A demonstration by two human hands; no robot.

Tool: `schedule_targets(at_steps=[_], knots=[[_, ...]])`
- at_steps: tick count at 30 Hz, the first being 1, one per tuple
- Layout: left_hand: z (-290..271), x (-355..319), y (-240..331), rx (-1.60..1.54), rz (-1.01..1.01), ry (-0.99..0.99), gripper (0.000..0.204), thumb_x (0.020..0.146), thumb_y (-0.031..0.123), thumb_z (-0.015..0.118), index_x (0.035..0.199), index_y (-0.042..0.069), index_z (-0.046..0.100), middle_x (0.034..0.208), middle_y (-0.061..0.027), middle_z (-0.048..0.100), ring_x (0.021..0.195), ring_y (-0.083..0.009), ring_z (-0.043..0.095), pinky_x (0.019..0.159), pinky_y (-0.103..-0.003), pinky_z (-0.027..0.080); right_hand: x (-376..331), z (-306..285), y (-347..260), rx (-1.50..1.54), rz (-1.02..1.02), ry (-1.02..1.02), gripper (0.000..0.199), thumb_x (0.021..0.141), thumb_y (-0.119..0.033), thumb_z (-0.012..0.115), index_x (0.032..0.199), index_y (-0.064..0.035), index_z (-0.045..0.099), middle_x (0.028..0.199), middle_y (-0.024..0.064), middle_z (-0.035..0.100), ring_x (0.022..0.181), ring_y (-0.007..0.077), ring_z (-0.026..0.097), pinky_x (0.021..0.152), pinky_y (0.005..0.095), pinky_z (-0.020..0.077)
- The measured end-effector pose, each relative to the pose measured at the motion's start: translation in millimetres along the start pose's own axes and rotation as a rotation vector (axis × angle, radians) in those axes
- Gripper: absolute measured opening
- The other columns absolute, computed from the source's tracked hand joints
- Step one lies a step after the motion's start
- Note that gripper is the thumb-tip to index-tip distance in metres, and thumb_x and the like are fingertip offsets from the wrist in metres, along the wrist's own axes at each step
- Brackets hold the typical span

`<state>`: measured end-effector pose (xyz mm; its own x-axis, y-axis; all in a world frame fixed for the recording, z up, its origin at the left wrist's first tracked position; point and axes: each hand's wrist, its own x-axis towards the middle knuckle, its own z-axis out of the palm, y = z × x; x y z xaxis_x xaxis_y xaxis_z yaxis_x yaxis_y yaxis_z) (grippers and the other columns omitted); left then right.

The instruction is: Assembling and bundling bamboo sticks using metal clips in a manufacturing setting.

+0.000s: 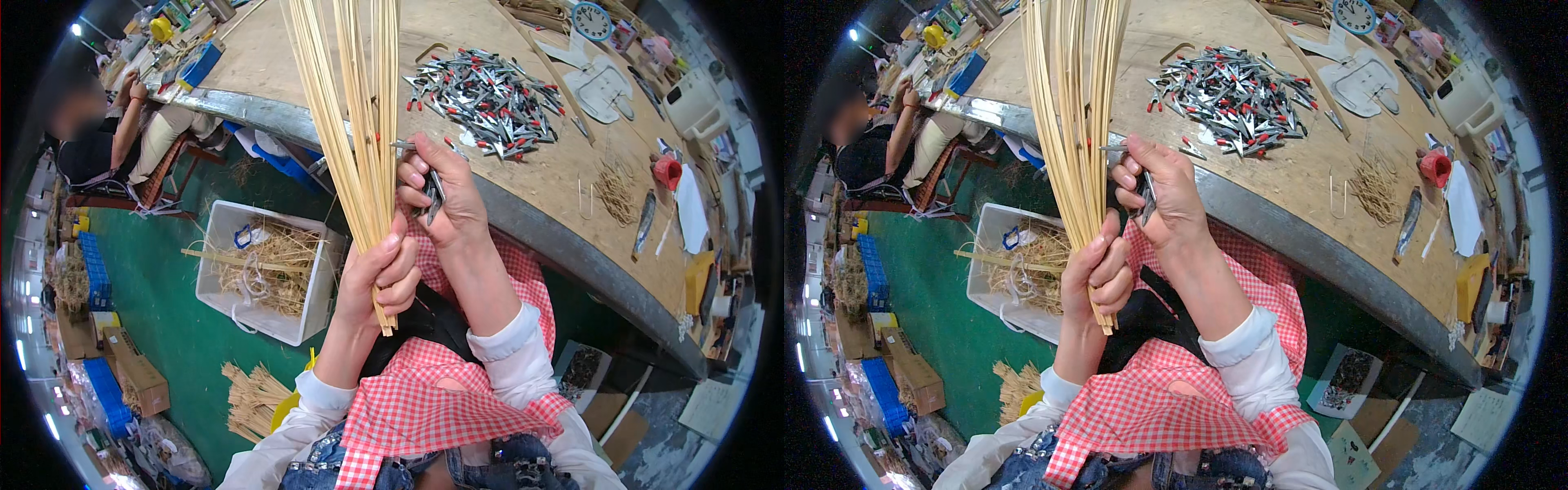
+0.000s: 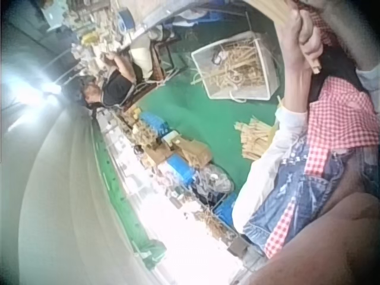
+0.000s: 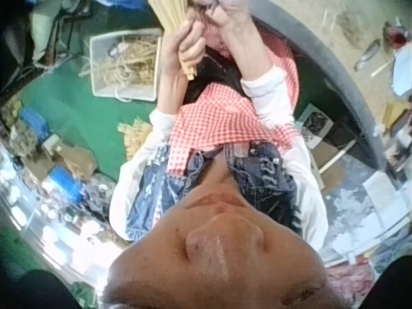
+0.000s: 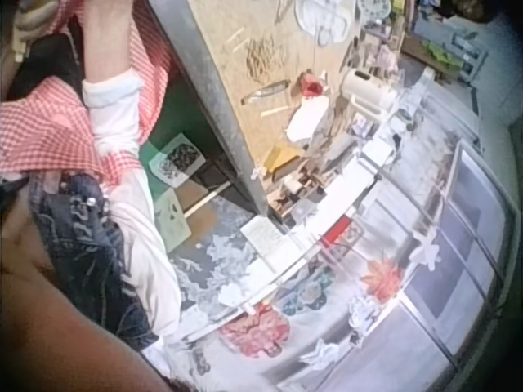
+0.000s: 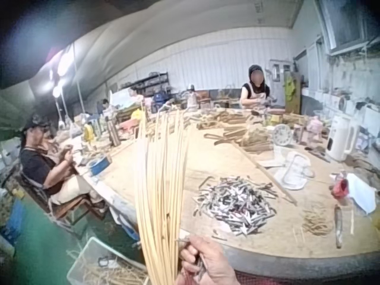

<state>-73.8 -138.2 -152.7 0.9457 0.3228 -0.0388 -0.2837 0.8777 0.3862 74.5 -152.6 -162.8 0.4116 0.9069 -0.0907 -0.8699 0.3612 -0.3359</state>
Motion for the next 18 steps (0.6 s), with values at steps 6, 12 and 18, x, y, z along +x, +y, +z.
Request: schedule_targets(at_steps=[6, 12, 18], knots=[[3, 0, 8, 0.028, 0.057, -0.035, 0.010, 0.096, 0.017, 0.045, 0.095, 0.010, 0.038, 0.055, 0.0030, 0.028, 0.036, -0.0040, 0.024, 0.029, -0.018, 0.020, 17, -11, -49, -0.206, -0.240, 0.188, 0.016, 0.089, -0.012, 0.061, 0.079, -0.0015, 0.055, 0.067, 0.0033, 0.049, 0.054, 0.0106, 0.046, 0.037, 0.0209, 0.0321], [1, 3, 8, 0.275, 0.136, 0.071, 0.011, 0.095, 0.014, 0.047, 0.092, 0.008, 0.038, 0.056, 0.0019, 0.030, 0.038, -0.0053, 0.028, 0.031, -0.020, 0.024, 64, 2, -114, -1.145, -0.704, 0.350, 0.033, 0.085, -0.020, 0.067, 0.098, 0.0094, 0.062, 0.082, 0.0133, 0.064, 0.072, 0.0204, 0.061, 0.067, 0.0319, 0.0513], [-12, 10, -2, 0.642, 0.176, 0.284, 0.012, 0.093, 0.009, 0.050, 0.090, 0.006, 0.039, 0.058, -0.0005, 0.038, 0.039, -0.0076, 0.035, 0.035, -0.021, 0.029, 37, 22, -93, -2.042, -0.896, 0.307, 0.063, 0.080, -0.034, 0.073, 0.118, 0.0127, 0.053, 0.118, 0.0210, 0.058, 0.105, 0.0232, 0.058, 0.088, 0.0296, 0.0459]])
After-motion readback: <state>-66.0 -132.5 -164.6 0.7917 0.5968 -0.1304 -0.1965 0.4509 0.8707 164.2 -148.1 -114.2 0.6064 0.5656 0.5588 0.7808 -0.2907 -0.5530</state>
